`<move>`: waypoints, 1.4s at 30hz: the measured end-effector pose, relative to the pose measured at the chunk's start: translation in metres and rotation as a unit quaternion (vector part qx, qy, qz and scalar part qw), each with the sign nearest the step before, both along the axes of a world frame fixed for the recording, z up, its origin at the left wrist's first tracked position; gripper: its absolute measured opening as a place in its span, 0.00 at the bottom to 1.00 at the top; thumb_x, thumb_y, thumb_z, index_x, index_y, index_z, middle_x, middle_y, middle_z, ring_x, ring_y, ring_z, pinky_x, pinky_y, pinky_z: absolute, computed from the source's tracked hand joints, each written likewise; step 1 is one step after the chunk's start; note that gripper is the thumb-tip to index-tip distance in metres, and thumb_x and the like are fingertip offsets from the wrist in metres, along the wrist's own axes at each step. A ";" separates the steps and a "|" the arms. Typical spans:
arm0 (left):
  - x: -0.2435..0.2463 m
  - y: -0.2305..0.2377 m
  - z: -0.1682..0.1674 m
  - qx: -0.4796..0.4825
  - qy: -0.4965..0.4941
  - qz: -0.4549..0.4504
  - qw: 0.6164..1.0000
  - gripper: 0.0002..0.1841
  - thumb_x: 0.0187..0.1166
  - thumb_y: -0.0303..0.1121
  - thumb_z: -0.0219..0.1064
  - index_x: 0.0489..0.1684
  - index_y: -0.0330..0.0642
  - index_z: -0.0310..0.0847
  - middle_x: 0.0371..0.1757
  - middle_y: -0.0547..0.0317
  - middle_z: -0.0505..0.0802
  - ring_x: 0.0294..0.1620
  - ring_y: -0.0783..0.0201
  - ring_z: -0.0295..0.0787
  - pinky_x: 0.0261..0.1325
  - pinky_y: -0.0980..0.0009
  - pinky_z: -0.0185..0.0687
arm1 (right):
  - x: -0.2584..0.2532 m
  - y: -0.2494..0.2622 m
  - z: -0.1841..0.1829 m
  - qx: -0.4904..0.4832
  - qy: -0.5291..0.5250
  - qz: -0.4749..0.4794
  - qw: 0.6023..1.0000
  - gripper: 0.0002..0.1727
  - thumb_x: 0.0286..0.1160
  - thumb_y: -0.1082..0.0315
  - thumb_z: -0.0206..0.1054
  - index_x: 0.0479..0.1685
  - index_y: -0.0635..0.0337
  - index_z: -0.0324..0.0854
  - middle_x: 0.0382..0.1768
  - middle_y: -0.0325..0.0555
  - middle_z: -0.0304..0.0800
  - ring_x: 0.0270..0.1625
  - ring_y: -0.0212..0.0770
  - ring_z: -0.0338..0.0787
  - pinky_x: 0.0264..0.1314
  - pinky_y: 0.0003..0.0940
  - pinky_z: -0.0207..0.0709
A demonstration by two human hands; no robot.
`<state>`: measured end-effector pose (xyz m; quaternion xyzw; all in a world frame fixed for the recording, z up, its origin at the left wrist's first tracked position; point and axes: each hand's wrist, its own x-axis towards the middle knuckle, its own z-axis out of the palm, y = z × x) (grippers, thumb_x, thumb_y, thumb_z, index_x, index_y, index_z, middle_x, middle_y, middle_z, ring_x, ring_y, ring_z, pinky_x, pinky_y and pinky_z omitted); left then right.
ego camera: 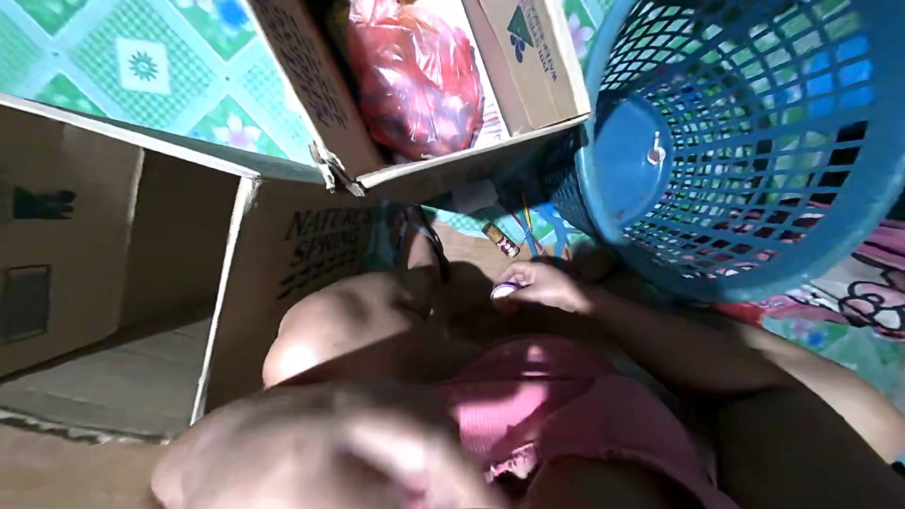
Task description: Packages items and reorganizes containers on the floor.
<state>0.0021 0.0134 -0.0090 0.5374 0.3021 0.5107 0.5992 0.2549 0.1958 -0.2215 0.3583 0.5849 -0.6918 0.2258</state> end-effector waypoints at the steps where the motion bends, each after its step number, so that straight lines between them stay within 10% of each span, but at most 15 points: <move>1: 0.000 0.012 -0.005 0.029 0.071 0.027 0.997 0.17 0.87 0.49 0.59 0.49 0.49 0.90 0.60 0.64 0.91 0.66 0.68 0.84 0.71 0.67 0.79 | -0.007 0.005 0.037 -0.010 0.048 -0.038 0.998 0.16 0.75 0.80 0.68 0.61 0.70 0.80 0.48 0.49 0.91 0.46 0.32 0.89 0.54 0.33 0.84; 6: 0.024 0.062 -0.026 0.004 0.369 0.121 0.922 0.24 0.81 0.48 0.67 0.72 0.47 0.81 0.65 0.61 0.87 0.60 0.70 0.86 0.59 0.69 0.88 | -0.018 0.034 0.159 -0.033 0.285 -0.101 0.953 0.15 0.72 0.75 0.63 0.58 0.61 0.74 0.40 0.39 0.91 0.41 0.32 0.92 0.45 0.31 0.89; 13: 0.086 0.087 -0.024 -0.182 0.090 0.158 0.966 0.32 0.72 0.30 0.74 0.79 0.47 0.69 0.58 0.55 0.90 0.50 0.63 0.90 0.53 0.64 0.89 | 0.003 0.025 0.223 0.144 0.228 -0.168 0.948 0.09 0.85 0.67 0.62 0.50 0.64 0.74 0.35 0.47 0.86 0.36 0.37 0.89 0.42 0.37 0.86; 20: 0.129 0.086 0.020 -0.249 -0.124 0.142 0.950 0.18 0.89 0.31 0.56 0.75 0.43 0.72 0.57 0.51 0.90 0.51 0.61 0.92 0.58 0.66 0.89 | 0.044 0.003 0.198 0.009 0.414 -0.303 0.859 0.42 0.89 0.33 0.29 0.76 0.53 0.74 0.58 0.44 0.90 0.57 0.37 0.90 0.59 0.40 0.85; 23: 0.136 0.087 0.029 -0.256 -0.187 0.213 0.924 0.13 0.91 0.33 0.55 0.66 0.40 0.75 0.52 0.51 0.91 0.48 0.62 0.92 0.54 0.69 0.90 | 0.057 0.006 0.199 -0.004 0.398 -0.264 0.879 0.40 0.91 0.38 0.26 0.72 0.58 0.73 0.46 0.45 0.92 0.43 0.39 0.92 0.49 0.39 0.89; 27: 0.135 0.088 0.030 -0.277 -0.242 0.293 0.882 0.12 0.89 0.36 0.59 0.61 0.40 0.77 0.46 0.51 0.91 0.41 0.63 0.93 0.46 0.71 0.92 | 0.083 0.005 0.218 0.142 0.333 -0.226 0.905 0.14 0.91 0.64 0.54 0.52 0.61 0.83 0.22 0.34 0.74 0.20 0.26 0.72 0.26 0.21 0.73; 35: 0.146 0.080 0.017 -0.268 -0.293 0.219 0.891 0.15 0.91 0.41 0.54 0.55 0.39 0.79 0.41 0.51 0.90 0.34 0.66 0.92 0.38 0.76 0.91 | 0.108 0.007 0.226 0.209 0.382 -0.240 0.867 0.07 0.84 0.69 0.65 0.40 0.61 0.85 0.24 0.37 0.80 0.17 0.24 0.70 0.21 0.18 0.68; 42: 0.126 0.068 -0.003 -0.135 -0.169 0.018 0.976 0.20 0.68 0.40 0.80 0.60 0.50 0.89 0.53 0.54 0.93 0.38 0.71 0.89 0.39 0.79 0.85 | 0.130 0.020 0.237 0.215 0.426 -0.329 0.815 0.06 0.85 0.72 0.61 0.40 0.59 0.82 0.21 0.30 0.76 0.16 0.21 0.68 0.21 0.16 0.69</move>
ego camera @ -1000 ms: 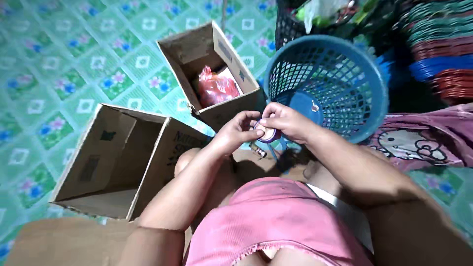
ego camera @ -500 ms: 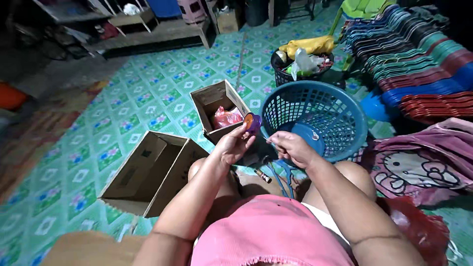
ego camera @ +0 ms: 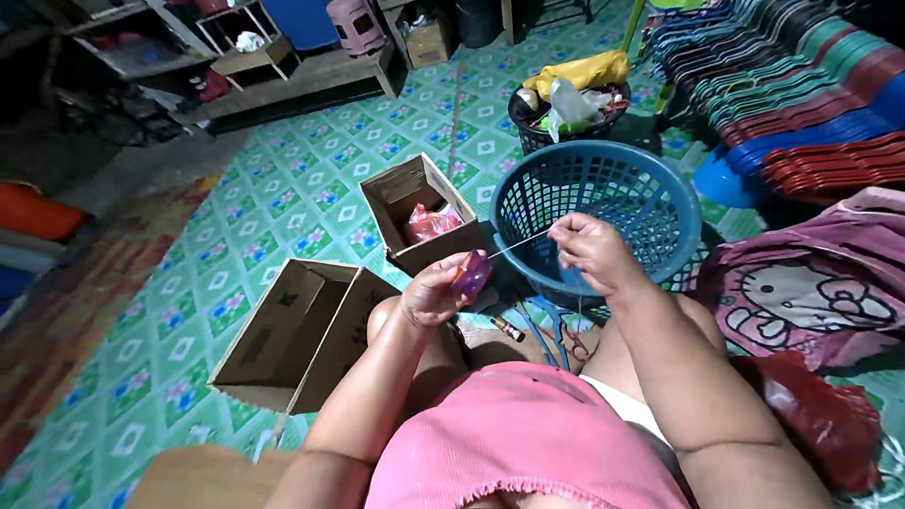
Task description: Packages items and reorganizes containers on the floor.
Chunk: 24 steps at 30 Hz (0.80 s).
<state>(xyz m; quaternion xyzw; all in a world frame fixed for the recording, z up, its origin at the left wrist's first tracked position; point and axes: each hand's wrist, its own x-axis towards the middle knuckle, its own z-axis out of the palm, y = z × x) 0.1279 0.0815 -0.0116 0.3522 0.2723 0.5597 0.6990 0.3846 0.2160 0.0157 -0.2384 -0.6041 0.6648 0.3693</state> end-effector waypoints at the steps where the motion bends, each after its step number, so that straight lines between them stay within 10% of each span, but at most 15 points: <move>1: 0.002 0.000 0.000 -0.012 0.022 0.022 0.999 0.20 0.70 0.37 0.79 0.61 0.50 0.89 0.51 0.55 0.94 0.40 0.70 0.90 0.43 0.77 0.86 | 0.002 0.005 -0.002 -0.006 0.038 0.000 0.999 0.06 0.85 0.72 0.60 0.40 0.58 0.81 0.21 0.29 0.77 0.16 0.21 0.70 0.21 0.16 0.71; 5: 0.011 0.006 -0.005 -0.093 0.018 0.167 0.981 0.13 0.84 0.26 0.60 0.64 0.43 0.77 0.50 0.52 0.91 0.47 0.64 0.92 0.57 0.69 0.89 | 0.011 0.007 -0.001 0.001 0.145 0.014 0.989 0.09 0.83 0.72 0.60 0.37 0.52 0.83 0.18 0.27 0.76 0.16 0.21 0.71 0.23 0.17 0.74; 11: 0.015 0.013 -0.004 -0.142 -0.031 0.246 0.958 0.12 0.91 0.29 0.51 0.67 0.42 0.72 0.45 0.51 0.91 0.40 0.64 0.92 0.48 0.71 0.90 | 0.011 -0.004 -0.007 0.059 0.155 0.061 0.984 0.07 0.79 0.68 0.66 0.35 0.51 0.88 0.22 0.30 0.84 0.18 0.21 0.76 0.22 0.16 0.74; 16: 0.004 -0.005 -0.018 -0.012 0.161 -0.021 0.987 0.26 0.66 0.49 0.81 0.62 0.51 0.85 0.47 0.63 0.94 0.40 0.72 0.90 0.41 0.75 0.88 | 0.008 0.007 -0.001 0.092 0.087 -0.094 0.987 0.04 0.79 0.72 0.63 0.40 0.61 0.83 0.28 0.32 0.85 0.23 0.23 0.79 0.29 0.22 0.79; 19: 0.021 -0.011 -0.011 0.047 0.145 -0.118 0.981 0.23 0.68 0.48 0.79 0.62 0.55 0.91 0.52 0.62 0.96 0.39 0.73 0.93 0.36 0.77 0.90 | 0.000 0.010 -0.006 0.202 -0.029 -0.116 0.972 0.09 0.80 0.73 0.65 0.43 0.73 0.86 0.36 0.49 0.89 0.34 0.30 0.85 0.39 0.28 0.82; 24: 0.041 -0.002 -0.024 0.037 0.000 -0.122 0.992 0.32 0.71 0.41 0.77 0.80 0.66 0.76 0.64 0.54 0.91 0.46 0.62 0.94 0.44 0.69 0.92 | -0.031 0.018 -0.033 0.240 -0.217 -0.039 0.945 0.14 0.86 0.66 0.62 0.50 0.67 0.89 0.46 0.55 0.94 0.53 0.48 0.92 0.61 0.53 0.82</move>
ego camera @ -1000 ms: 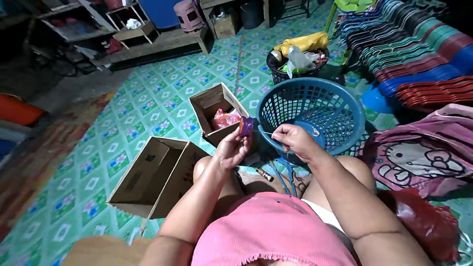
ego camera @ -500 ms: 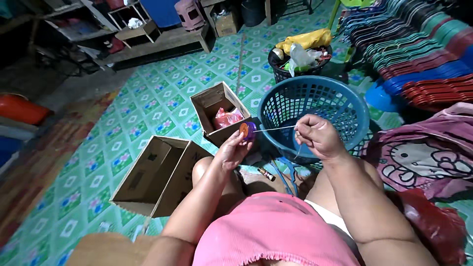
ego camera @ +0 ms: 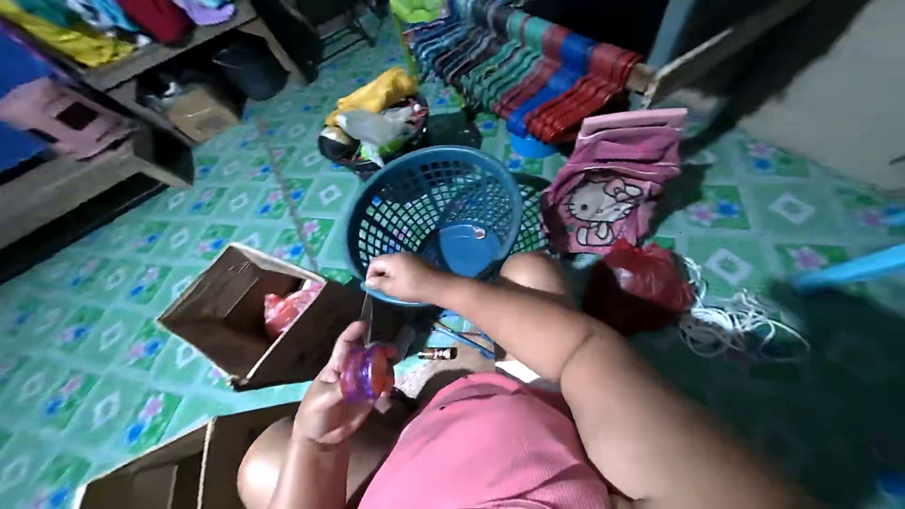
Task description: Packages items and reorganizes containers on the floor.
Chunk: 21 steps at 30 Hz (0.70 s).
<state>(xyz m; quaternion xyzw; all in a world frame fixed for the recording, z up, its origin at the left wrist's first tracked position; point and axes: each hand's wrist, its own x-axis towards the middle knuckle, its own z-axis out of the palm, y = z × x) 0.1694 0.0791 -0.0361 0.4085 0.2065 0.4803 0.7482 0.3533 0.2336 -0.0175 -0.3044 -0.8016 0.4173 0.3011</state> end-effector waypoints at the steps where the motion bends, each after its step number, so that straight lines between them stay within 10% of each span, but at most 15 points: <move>1: 0.001 0.001 -0.005 -0.025 -0.042 0.018 0.999 0.29 0.70 0.39 0.76 0.76 0.65 0.79 0.66 0.51 0.90 0.47 0.58 0.94 0.45 0.66 0.92 | -0.002 0.001 -0.001 0.003 -0.035 -0.002 0.999 0.15 0.88 0.65 0.60 0.51 0.66 0.89 0.48 0.55 0.94 0.56 0.50 0.92 0.63 0.55 0.82; 5: 0.002 0.008 -0.008 -0.121 -0.179 -0.012 0.976 0.31 0.63 0.52 0.78 0.65 0.45 0.87 0.66 0.42 0.89 0.55 0.48 0.92 0.53 0.58 0.91 | -0.005 0.002 -0.008 0.051 -0.103 -0.003 0.993 0.16 0.90 0.64 0.56 0.54 0.64 0.88 0.49 0.54 0.93 0.57 0.52 0.92 0.60 0.57 0.82; 9: -0.001 0.007 -0.008 -0.114 -0.068 0.052 0.990 0.30 0.67 0.56 0.78 0.63 0.47 0.87 0.57 0.48 0.92 0.49 0.56 0.94 0.46 0.65 0.92 | -0.005 0.006 -0.011 0.052 -0.136 -0.023 0.989 0.15 0.91 0.64 0.55 0.55 0.62 0.86 0.48 0.55 0.93 0.55 0.53 0.92 0.57 0.59 0.84; 14: 0.012 0.006 0.009 -0.115 0.182 0.290 0.932 0.34 0.91 0.62 0.29 0.56 0.49 0.79 0.46 0.55 0.95 0.40 0.62 0.94 0.40 0.68 0.93 | -0.003 0.014 -0.009 0.039 -0.151 -0.049 0.987 0.15 0.91 0.63 0.55 0.55 0.60 0.86 0.48 0.52 0.93 0.55 0.51 0.93 0.56 0.57 0.85; 21: 0.004 0.026 0.017 -0.130 0.236 0.495 0.826 0.38 0.88 0.66 0.18 0.55 0.51 0.72 0.29 0.66 0.86 0.26 0.69 0.83 0.29 0.69 0.82 | -0.002 0.003 -0.005 0.080 -0.208 0.069 0.972 0.13 0.88 0.64 0.59 0.58 0.58 0.86 0.52 0.51 0.92 0.59 0.52 0.90 0.59 0.59 0.83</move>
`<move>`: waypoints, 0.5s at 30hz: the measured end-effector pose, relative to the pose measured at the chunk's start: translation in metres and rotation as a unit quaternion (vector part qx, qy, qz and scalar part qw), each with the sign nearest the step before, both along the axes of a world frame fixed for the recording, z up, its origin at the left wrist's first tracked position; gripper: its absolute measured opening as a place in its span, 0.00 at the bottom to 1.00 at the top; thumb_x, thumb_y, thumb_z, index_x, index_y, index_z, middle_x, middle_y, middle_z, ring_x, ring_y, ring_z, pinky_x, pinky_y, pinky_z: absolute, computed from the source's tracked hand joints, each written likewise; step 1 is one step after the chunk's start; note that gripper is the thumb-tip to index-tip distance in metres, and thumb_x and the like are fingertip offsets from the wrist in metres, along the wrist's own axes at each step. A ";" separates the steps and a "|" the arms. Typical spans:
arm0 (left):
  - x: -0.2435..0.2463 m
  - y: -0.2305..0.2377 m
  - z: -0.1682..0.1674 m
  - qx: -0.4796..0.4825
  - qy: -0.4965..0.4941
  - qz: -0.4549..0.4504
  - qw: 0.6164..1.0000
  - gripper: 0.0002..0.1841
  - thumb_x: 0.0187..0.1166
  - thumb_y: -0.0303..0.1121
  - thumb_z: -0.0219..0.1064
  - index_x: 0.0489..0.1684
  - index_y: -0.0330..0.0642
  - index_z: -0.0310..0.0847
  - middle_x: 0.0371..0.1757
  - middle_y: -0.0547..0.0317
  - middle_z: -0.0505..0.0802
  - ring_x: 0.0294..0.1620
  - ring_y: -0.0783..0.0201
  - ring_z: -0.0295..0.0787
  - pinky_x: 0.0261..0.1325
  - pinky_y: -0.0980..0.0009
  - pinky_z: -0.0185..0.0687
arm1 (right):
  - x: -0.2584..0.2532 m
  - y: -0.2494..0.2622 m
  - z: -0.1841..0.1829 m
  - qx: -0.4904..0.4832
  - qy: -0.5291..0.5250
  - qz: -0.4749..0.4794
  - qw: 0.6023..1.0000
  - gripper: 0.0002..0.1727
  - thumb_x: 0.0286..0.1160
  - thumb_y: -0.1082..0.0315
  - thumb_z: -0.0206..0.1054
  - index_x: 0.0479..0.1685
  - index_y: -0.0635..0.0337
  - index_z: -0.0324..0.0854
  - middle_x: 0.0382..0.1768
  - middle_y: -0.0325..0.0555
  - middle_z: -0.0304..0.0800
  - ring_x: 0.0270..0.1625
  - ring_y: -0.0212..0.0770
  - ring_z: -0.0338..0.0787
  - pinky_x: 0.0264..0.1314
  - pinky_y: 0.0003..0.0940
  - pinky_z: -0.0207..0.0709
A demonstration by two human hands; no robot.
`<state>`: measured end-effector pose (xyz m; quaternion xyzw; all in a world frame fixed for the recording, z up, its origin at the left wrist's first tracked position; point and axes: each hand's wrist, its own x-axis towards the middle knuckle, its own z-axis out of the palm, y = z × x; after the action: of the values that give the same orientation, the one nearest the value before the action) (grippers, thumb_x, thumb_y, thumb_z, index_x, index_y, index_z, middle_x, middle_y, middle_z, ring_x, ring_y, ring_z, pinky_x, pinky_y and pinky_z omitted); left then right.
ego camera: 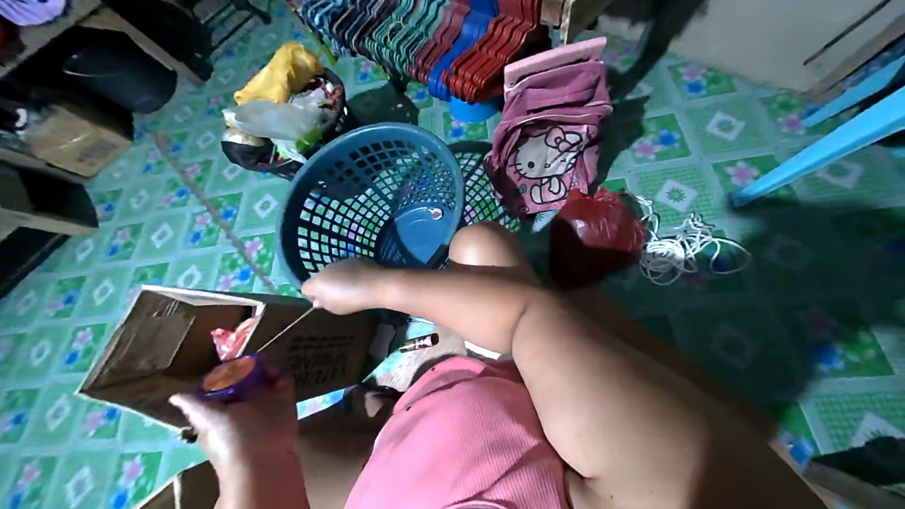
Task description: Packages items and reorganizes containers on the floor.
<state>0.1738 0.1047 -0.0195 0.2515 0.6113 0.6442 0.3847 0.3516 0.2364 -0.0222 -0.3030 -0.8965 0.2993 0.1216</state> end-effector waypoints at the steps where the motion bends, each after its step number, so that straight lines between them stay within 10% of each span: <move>1: -0.003 0.004 -0.002 0.000 0.001 0.011 1.000 0.37 0.87 0.66 0.18 0.52 0.51 0.72 0.28 0.67 0.85 0.24 0.69 0.82 0.28 0.69 0.81 | 0.000 -0.005 0.002 0.012 -0.013 0.052 0.999 0.12 0.87 0.64 0.61 0.57 0.58 0.87 0.52 0.52 0.92 0.58 0.53 0.90 0.59 0.60 0.82; 4: -0.015 0.014 -0.025 -0.053 0.106 -0.009 0.993 0.34 0.91 0.62 0.23 0.45 0.51 0.73 0.26 0.71 0.84 0.23 0.73 0.80 0.28 0.72 0.79 | 0.001 -0.028 0.010 0.016 0.001 0.173 0.985 0.12 0.84 0.64 0.66 0.56 0.58 0.90 0.49 0.49 0.93 0.55 0.49 0.90 0.58 0.56 0.80; 7: -0.009 0.010 -0.053 -0.116 0.319 -0.123 0.933 0.30 0.96 0.49 0.36 0.78 0.31 0.65 0.59 0.46 0.86 0.54 0.62 0.85 0.62 0.58 0.83 | 0.005 -0.032 0.015 -0.011 0.083 0.183 0.980 0.12 0.85 0.67 0.65 0.55 0.64 0.90 0.48 0.52 0.93 0.55 0.48 0.90 0.61 0.51 0.79; 9: 0.009 0.005 -0.069 -0.102 0.363 -0.156 0.913 0.31 0.95 0.48 0.33 0.77 0.28 0.66 0.56 0.45 0.87 0.52 0.64 0.85 0.60 0.62 0.83 | 0.011 -0.022 0.018 -0.019 0.120 0.128 0.984 0.13 0.86 0.68 0.62 0.53 0.67 0.88 0.47 0.56 0.92 0.54 0.51 0.90 0.60 0.52 0.79; 15: 0.032 -0.003 -0.048 0.101 0.095 -0.164 0.977 0.41 0.88 0.65 0.23 0.77 0.43 0.68 0.51 0.67 0.94 0.41 0.72 0.92 0.40 0.74 0.89 | 0.013 0.012 0.002 -0.026 0.087 0.040 0.995 0.15 0.89 0.63 0.59 0.57 0.64 0.86 0.50 0.54 0.92 0.56 0.50 0.90 0.60 0.53 0.80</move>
<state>0.2058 0.1016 -0.0671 0.4462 0.5269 0.6040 0.3981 0.3647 0.2483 -0.0200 -0.2431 -0.8856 0.3528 0.1792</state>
